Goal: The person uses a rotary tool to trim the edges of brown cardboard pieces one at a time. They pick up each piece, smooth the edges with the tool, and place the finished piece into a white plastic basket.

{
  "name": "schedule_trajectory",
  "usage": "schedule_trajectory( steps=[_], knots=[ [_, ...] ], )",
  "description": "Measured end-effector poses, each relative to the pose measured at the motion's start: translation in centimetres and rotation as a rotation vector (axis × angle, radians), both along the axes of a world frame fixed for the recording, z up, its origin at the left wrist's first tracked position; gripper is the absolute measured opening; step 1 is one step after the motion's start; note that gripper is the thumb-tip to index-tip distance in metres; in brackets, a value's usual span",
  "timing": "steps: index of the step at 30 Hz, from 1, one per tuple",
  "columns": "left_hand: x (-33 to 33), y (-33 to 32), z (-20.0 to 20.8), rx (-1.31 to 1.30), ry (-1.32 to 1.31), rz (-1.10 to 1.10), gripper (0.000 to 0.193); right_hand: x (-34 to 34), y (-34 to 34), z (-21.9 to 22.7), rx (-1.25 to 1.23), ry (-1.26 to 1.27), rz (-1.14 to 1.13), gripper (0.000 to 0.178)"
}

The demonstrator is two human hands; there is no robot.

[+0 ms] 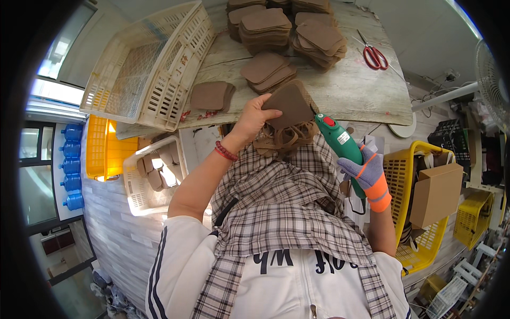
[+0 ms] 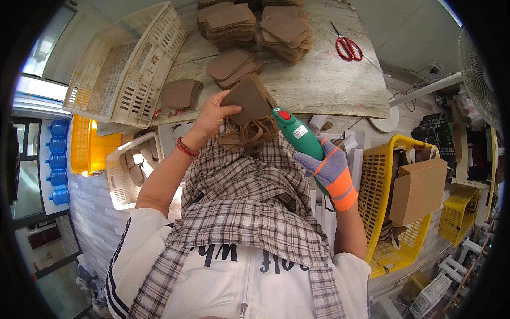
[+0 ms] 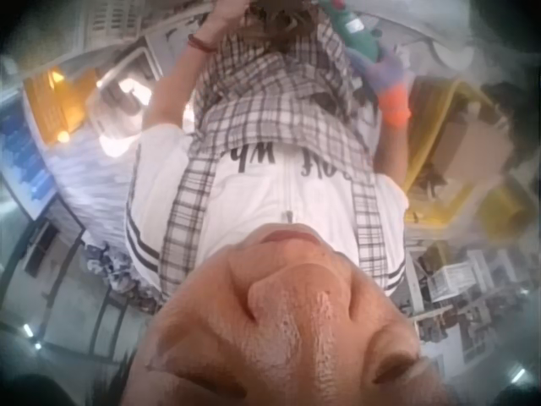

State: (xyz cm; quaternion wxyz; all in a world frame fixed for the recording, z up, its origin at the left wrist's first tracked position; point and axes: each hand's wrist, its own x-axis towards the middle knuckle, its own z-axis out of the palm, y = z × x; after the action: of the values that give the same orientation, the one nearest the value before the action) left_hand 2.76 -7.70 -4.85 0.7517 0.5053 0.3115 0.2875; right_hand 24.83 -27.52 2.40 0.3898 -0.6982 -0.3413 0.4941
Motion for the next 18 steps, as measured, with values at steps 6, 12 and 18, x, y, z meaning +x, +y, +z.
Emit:
schedule_trajectory(
  steps=[6, 12, 18],
  knots=[
    [-0.4, -1.0, 0.5, 0.025, 0.12, -0.062, 0.035, -0.7, 0.0, -2.0, 0.066, -0.004, -0.026, 0.046],
    [-0.4, -1.7, 0.1, 0.006, 0.207, -0.132, 0.036, -1.2, 1.1, -1.3, 0.052, -0.005, -0.04, 0.044],
    [-1.6, -0.5, 0.3, 0.151, 0.341, -0.092, 0.03, -0.8, 0.6, -0.6, 0.034, 0.04, 0.027, 0.04]
  ],
)
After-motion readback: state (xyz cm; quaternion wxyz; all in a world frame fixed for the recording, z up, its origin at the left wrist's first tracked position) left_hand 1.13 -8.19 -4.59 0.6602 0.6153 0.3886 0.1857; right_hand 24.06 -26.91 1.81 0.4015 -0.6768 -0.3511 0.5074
